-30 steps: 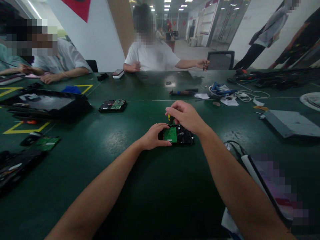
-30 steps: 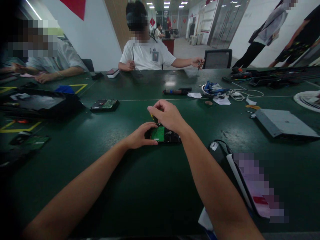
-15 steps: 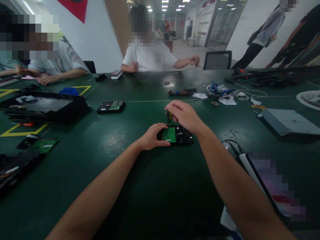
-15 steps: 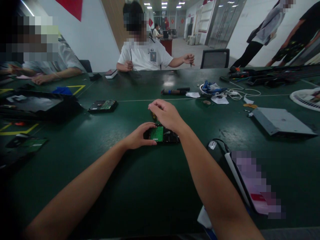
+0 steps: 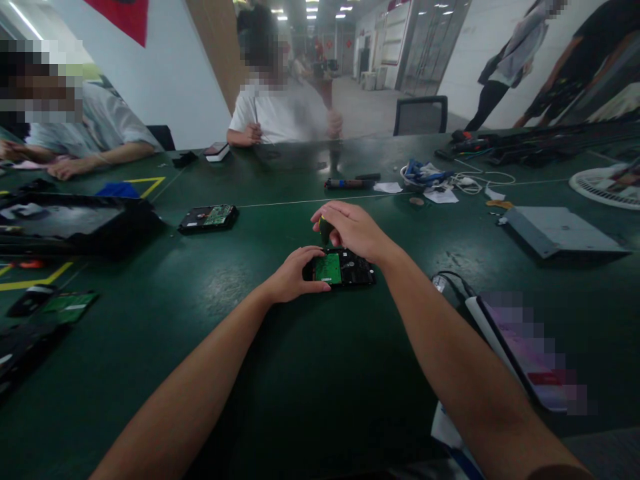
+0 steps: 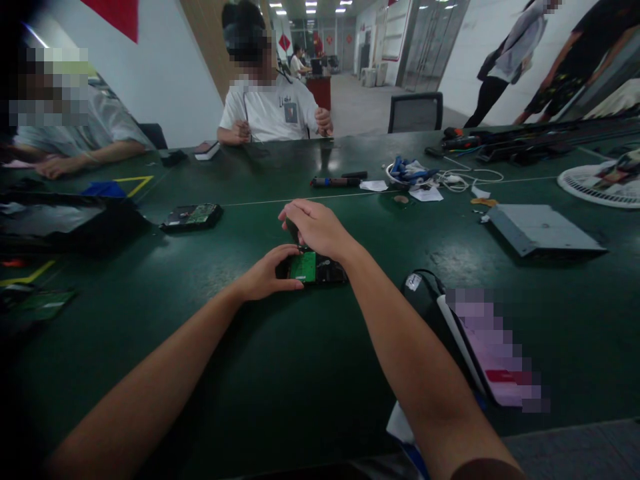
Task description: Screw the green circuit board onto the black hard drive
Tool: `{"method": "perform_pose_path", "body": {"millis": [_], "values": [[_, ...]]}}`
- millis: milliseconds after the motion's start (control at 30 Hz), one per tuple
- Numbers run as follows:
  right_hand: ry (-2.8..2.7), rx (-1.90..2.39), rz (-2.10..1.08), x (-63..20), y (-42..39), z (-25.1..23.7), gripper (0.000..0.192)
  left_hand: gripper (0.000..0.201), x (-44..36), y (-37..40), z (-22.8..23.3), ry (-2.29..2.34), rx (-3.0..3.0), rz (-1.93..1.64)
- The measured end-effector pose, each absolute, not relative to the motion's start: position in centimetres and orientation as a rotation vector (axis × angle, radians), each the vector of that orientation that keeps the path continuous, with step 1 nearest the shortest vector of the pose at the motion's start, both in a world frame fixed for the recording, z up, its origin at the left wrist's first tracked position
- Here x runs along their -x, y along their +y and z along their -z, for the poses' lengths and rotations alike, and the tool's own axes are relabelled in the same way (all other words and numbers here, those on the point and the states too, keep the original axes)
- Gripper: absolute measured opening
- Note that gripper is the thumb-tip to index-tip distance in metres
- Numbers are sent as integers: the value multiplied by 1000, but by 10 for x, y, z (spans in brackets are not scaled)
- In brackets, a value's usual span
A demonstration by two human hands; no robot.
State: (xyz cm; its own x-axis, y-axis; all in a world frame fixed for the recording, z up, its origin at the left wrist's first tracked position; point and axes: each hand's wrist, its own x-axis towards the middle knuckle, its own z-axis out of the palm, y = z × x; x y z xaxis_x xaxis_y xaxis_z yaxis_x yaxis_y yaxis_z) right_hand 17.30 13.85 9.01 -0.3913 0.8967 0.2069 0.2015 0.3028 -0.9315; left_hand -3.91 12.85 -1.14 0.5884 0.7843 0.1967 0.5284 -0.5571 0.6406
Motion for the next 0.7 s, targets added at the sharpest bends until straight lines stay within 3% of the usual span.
{"method": "perform_pose_path", "body": {"millis": [367,700], "values": [[-1839,1049,-947,-175,137,-91,35,77,40,129,13,1054,-2285,-636],[-1819,1056,-999,-172,133,-91,40,76,39,129,14,1033,-2302,-669]]}}
